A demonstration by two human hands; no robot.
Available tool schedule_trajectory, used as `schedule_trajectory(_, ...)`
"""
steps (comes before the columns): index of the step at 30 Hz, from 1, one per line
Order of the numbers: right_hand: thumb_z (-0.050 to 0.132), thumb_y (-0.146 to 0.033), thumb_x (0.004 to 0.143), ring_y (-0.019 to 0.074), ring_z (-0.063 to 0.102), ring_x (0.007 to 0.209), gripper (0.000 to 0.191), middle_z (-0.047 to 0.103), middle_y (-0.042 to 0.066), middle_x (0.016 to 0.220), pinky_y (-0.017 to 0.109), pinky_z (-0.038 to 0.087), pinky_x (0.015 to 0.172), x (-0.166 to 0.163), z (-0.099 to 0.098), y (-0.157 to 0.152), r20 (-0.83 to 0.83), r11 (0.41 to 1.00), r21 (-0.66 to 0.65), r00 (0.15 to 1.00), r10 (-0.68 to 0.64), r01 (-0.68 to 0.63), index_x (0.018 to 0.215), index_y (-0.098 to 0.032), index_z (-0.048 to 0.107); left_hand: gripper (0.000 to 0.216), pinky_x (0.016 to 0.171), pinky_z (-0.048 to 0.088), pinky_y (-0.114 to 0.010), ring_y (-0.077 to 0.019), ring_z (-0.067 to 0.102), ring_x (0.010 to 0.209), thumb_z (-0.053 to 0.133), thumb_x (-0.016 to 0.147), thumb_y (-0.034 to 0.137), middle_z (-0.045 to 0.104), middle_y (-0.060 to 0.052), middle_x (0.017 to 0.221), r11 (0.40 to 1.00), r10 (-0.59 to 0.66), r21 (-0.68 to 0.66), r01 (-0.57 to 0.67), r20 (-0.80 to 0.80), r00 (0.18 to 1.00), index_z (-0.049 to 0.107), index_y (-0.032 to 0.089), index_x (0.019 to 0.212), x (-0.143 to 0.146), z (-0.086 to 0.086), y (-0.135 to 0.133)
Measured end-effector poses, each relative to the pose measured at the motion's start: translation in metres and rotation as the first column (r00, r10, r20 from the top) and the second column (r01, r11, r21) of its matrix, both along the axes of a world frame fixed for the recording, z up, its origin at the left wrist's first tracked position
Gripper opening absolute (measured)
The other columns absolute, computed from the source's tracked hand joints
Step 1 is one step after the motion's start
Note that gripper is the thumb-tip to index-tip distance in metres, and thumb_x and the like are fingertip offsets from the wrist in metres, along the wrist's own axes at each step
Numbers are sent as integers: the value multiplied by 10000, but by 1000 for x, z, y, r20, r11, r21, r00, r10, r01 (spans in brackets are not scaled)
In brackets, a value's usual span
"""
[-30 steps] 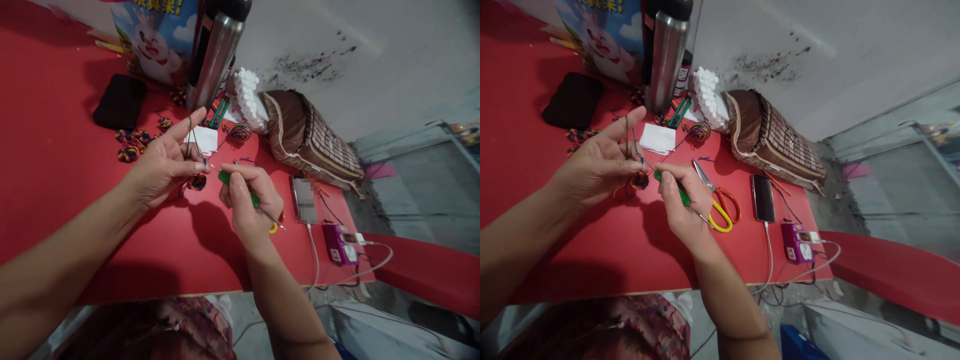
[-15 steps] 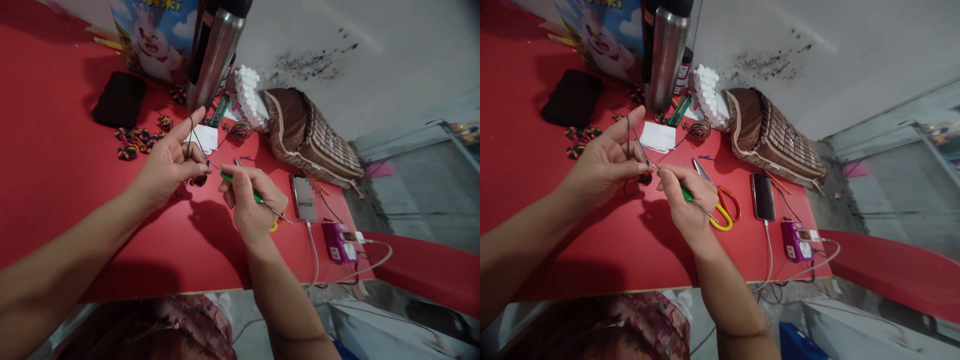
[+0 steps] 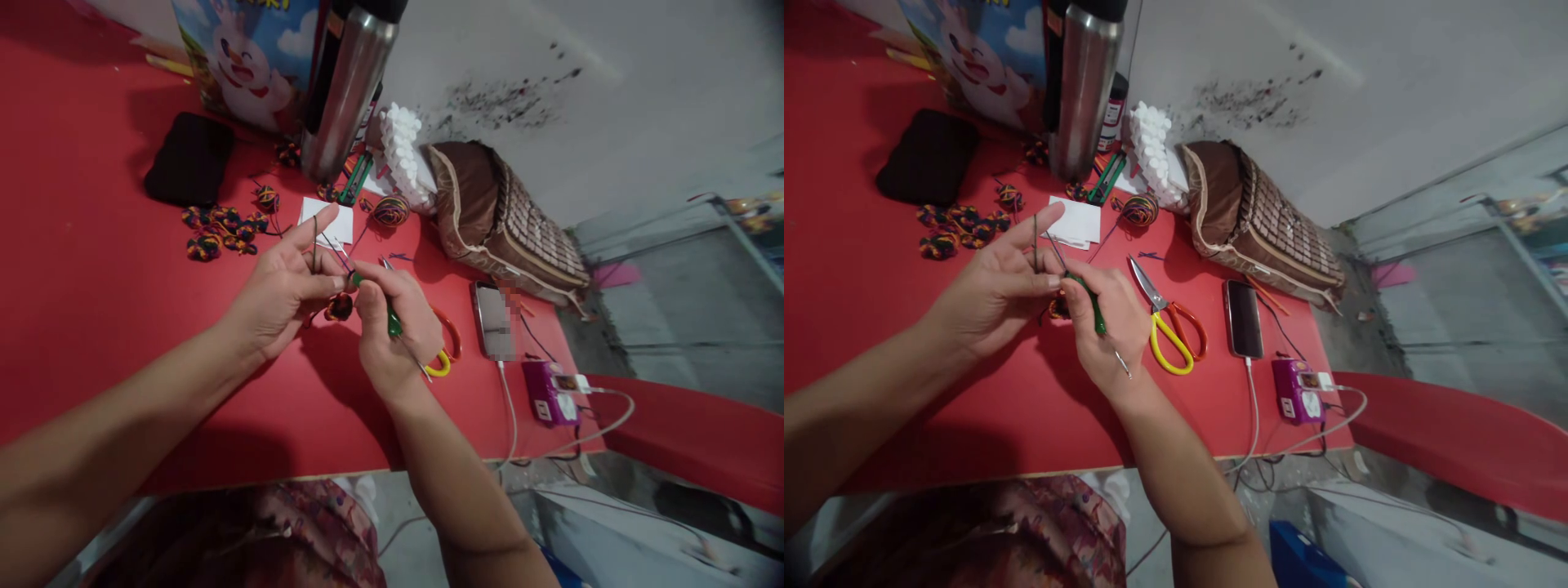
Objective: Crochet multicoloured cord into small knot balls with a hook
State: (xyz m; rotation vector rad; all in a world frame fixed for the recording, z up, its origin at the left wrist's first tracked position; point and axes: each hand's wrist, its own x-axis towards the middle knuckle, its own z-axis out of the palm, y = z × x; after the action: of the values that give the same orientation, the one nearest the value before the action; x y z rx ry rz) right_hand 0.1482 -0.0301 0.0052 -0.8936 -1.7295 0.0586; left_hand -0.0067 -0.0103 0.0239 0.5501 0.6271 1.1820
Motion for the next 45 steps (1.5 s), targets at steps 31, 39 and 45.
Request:
schedule_trajectory(31, 689, -345, 1117, 158, 812, 886, 207, 869, 39, 1032, 263, 659, 830, 5, 6, -4, 191, 999, -33, 981, -18, 25, 1267, -254, 798, 857, 592, 498, -242, -118, 560, 653, 898, 744, 43, 635, 57, 788, 954, 89, 296, -37, -162, 983, 712, 368, 1514, 1, -4, -1)
schedule_trajectory(39, 669, -460, 1116, 191, 812, 874, 277, 857, 36, 1020, 327, 695, 817, 7, -2, 0, 43, 992, -91, 995, 90, -85, 1332, -327, 779, 815, 641, 550, -207, -101, 654, 661, 855, 683, -49, 730, 46, 788, 990, -138, 17, 138, 13, 990, 740, 245, 1435, -15, 1, 10)
schedule_trajectory(45, 752, -481, 1066, 160, 787, 707, 255, 826, 13, 906, 324, 682, 719, 5, -10, 4, -288, 958, -217, 950, 124, -190, 1222, -282, 787, 694, 689, 581, -235, -129, 697, 680, 816, 690, -74, 745, 30, 765, 989, -148, 4, 148, 28, 989, 817, 261, 1297, -25, 5, 17)
